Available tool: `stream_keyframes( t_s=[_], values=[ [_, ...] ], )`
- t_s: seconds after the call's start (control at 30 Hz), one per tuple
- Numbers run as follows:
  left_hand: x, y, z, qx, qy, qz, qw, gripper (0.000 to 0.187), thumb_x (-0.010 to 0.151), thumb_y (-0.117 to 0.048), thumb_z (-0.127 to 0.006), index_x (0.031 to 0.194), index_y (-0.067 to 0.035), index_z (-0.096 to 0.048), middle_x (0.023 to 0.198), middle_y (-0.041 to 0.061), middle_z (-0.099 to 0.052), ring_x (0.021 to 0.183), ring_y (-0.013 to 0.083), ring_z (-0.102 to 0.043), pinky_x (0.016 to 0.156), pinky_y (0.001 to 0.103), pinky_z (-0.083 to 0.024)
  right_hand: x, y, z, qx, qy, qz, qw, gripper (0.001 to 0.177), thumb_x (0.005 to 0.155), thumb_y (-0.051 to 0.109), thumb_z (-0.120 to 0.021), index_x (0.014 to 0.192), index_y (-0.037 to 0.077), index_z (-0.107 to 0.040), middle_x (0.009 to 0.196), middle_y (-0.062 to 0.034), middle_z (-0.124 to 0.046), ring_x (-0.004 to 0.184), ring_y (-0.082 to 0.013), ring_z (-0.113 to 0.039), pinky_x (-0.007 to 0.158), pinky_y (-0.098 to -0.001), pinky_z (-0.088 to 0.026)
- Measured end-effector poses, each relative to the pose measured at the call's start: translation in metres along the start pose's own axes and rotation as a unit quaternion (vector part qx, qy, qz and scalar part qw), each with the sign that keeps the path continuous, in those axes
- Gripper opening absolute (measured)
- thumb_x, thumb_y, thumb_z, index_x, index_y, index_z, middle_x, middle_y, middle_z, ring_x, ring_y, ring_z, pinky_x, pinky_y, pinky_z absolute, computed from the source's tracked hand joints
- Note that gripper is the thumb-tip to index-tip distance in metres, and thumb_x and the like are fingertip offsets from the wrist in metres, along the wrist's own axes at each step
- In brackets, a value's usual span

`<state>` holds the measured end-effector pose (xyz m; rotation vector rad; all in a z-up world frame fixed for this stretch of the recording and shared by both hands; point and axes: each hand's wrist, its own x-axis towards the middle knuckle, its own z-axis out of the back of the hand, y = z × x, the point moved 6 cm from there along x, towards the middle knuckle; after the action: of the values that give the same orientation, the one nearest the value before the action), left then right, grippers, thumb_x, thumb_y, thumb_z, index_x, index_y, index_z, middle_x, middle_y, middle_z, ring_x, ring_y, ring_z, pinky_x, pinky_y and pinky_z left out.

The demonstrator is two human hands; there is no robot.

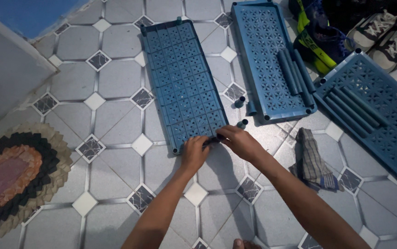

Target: The person assembles a blue plastic stool by inserting cylindrical legs into the perforated seat base. They wipe the legs with a cloth before inserting them into the designated holes on the underside of the seat.

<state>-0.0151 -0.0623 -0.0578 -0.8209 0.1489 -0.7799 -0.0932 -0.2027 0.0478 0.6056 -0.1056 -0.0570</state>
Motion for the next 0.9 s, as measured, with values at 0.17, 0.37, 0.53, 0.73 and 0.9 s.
stream_keyframes(
  t_s=[0.17, 0.37, 0.53, 0.73, 0.9],
  values=[
    [0.000, -0.001, -0.001, 0.008, -0.004, 0.000, 1.000, 0.033, 0.078, -0.012, -0.080, 0.109, -0.007, -0.073, 0.108, 0.012, -0.073, 0.104, 0.0357, -0.063, 0.094, 0.049, -0.047, 0.003, -0.003, -0.004, -0.015, 0.011, -0.014, 1.000, 0.038, 0.085, 0.008, -0.074, 0.123, 0.005, -0.068, 0.119, -0.0130, -0.070, 0.102, -0.0323, -0.072, 0.087, -0.0395, -0.059],
    [0.000, -0.002, -0.003, 0.006, -0.017, -0.002, 1.000, 0.030, 0.080, -0.012, -0.079, 0.109, -0.008, -0.074, 0.106, 0.010, -0.073, 0.102, 0.0340, -0.065, 0.093, 0.049, -0.047, 0.008, -0.006, -0.003, -0.038, 0.027, 0.026, 0.999, 0.033, 0.083, 0.012, -0.077, 0.114, 0.004, -0.069, 0.109, -0.0135, -0.071, 0.096, -0.0331, -0.072, 0.083, -0.0423, -0.059],
    [0.002, 0.001, -0.005, 0.015, -0.020, 0.012, 1.000, 0.021, 0.079, -0.013, -0.078, 0.101, -0.009, -0.076, 0.097, 0.010, -0.072, 0.096, 0.0361, -0.064, 0.088, 0.050, -0.048, 0.019, -0.005, -0.003, -0.127, 0.088, -0.004, 0.988, 0.034, 0.083, 0.028, -0.079, 0.101, 0.004, -0.065, 0.098, -0.0147, -0.070, 0.091, -0.0345, -0.071, 0.075, -0.0457, -0.059],
    [0.004, 0.004, -0.005, 0.003, -0.014, 0.011, 1.000, 0.015, 0.078, -0.012, -0.078, 0.093, -0.011, -0.076, 0.091, 0.012, -0.069, 0.094, 0.0373, -0.063, 0.085, 0.052, -0.047, 0.025, 0.007, 0.005, -0.206, 0.146, -0.088, 0.964, 0.048, 0.087, 0.052, -0.076, 0.097, 0.006, -0.062, 0.095, -0.0136, -0.071, 0.088, -0.0317, -0.072, 0.074, -0.0442, -0.059],
    [0.003, 0.003, -0.005, -0.005, -0.013, 0.029, 1.000, 0.010, 0.079, -0.010, -0.076, 0.089, -0.012, -0.076, 0.088, 0.011, -0.068, 0.095, 0.0351, -0.063, 0.086, 0.050, -0.047, 0.020, 0.015, 0.017, -0.114, 0.107, 0.044, 0.987, 0.066, 0.072, 0.027, -0.081, 0.131, 0.005, -0.063, 0.108, -0.0150, -0.071, 0.093, -0.0346, -0.069, 0.075, -0.0463, -0.057]
  ],
)
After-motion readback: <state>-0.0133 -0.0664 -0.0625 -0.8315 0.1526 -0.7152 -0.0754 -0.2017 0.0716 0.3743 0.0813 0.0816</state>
